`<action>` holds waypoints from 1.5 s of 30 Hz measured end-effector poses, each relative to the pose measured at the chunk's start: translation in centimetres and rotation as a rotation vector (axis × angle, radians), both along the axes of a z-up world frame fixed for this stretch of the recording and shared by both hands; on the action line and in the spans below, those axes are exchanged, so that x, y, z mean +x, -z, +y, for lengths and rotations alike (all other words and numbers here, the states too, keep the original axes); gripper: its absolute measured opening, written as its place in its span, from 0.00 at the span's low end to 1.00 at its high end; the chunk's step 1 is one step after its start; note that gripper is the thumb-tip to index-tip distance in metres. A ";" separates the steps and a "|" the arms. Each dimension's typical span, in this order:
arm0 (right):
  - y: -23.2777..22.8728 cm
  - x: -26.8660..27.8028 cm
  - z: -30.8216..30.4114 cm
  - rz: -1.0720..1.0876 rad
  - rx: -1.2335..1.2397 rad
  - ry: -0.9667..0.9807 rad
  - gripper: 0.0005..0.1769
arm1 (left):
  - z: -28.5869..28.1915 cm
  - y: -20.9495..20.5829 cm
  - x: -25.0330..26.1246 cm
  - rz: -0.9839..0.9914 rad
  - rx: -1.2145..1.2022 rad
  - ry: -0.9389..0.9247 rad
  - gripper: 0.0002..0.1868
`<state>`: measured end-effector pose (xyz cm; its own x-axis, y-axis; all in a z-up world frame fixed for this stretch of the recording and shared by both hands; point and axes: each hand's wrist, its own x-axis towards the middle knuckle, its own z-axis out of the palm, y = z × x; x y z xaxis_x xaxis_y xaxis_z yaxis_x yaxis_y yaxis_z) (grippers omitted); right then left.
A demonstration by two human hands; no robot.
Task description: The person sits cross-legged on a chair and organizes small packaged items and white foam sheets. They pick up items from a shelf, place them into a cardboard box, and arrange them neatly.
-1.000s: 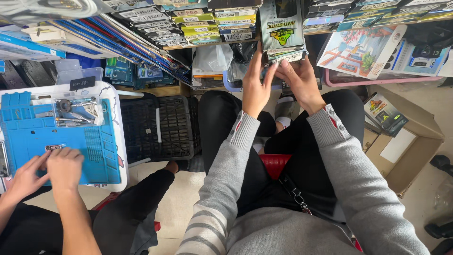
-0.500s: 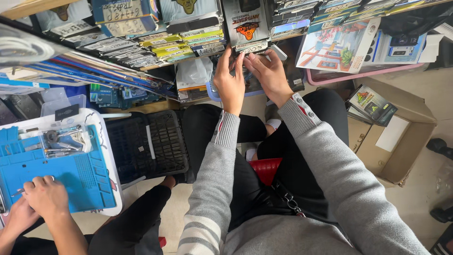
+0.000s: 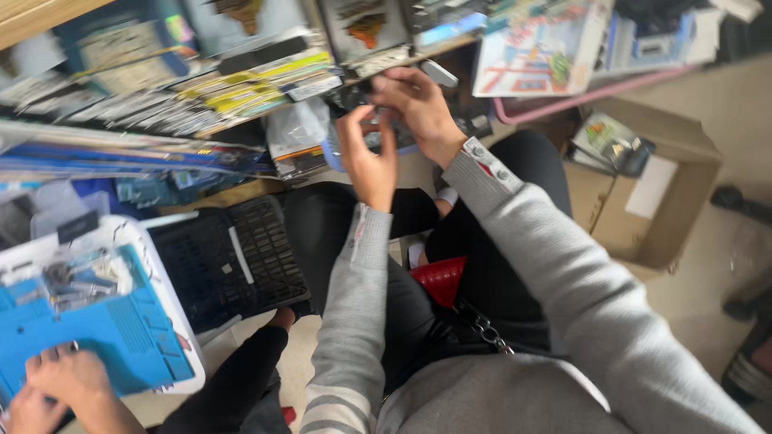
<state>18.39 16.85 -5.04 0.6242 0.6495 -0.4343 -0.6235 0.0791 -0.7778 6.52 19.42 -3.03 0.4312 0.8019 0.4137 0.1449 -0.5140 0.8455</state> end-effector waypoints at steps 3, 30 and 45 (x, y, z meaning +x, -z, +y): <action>-5.6 0.7 -7.3 -0.154 -0.038 -0.300 0.16 | -0.6 -2.5 -1.9 0.044 0.025 0.057 0.07; 22.8 17.0 -36.4 0.663 -0.380 0.918 0.46 | -3.1 -4.1 -11.5 0.859 0.324 0.005 0.20; 20.6 15.9 -38.0 0.597 -0.675 1.090 0.58 | -2.5 -3.5 -11.9 0.871 0.338 -0.001 0.18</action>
